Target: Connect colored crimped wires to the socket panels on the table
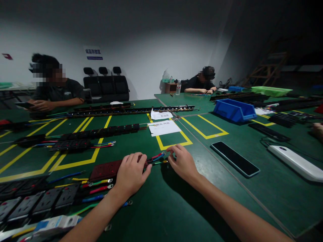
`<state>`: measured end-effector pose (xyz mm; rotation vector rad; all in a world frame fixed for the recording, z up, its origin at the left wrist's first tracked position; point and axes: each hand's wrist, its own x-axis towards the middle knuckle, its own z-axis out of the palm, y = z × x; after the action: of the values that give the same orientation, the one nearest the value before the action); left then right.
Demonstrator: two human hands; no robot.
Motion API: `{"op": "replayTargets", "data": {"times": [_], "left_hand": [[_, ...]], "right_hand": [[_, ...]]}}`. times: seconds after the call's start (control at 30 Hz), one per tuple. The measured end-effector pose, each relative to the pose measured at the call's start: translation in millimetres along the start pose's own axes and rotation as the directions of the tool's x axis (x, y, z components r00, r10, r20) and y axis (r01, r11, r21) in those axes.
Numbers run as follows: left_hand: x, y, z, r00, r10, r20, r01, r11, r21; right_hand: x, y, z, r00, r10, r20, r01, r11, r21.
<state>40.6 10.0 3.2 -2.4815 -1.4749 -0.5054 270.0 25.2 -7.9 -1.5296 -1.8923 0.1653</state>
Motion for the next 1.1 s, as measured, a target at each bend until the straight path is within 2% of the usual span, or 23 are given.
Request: {"op": "replayTargets", "data": {"times": [0.17, 0.37, 0.57, 0.8, 0.9, 1.1], "left_hand": [[-0.1, 0.8, -1.2, 1.000, -0.001, -0.007, 0.001, 1.000, -0.006], [-0.8, 0.6, -1.7, 1.000, 0.002, -0.025, -0.002, 1.000, -0.008], [-0.1, 1.0, -1.8, 1.000, -0.006, -0.013, 0.006, 1.000, -0.010], [-0.6, 0.9, 1.0, 1.000, -0.013, -0.011, 0.012, 1.000, -0.016], [-1.0, 1.9, 1.2, 0.999, -0.023, -0.024, 0.022, 1.000, -0.020], [-2.1, 4.6, -1.8, 0.995, -0.084, -0.054, 0.088, 0.994, 0.068]], "right_hand": [[-0.3, 0.0, -0.2, 1.000, 0.000, 0.015, 0.001, 0.998, -0.057], [0.4, 0.6, 0.1, 0.987, 0.040, 0.158, -0.016, 0.989, -0.147], [-0.4, -3.3, -1.3, 0.999, -0.006, 0.054, 0.010, 0.997, -0.073], [-1.3, -4.2, -1.0, 0.995, 0.017, 0.098, -0.005, 0.993, -0.121], [-1.2, -3.3, -0.5, 0.997, 0.013, 0.076, -0.005, 0.996, -0.093], [-0.8, -3.2, -1.3, 0.998, 0.010, 0.061, -0.004, 0.996, -0.088]]}}
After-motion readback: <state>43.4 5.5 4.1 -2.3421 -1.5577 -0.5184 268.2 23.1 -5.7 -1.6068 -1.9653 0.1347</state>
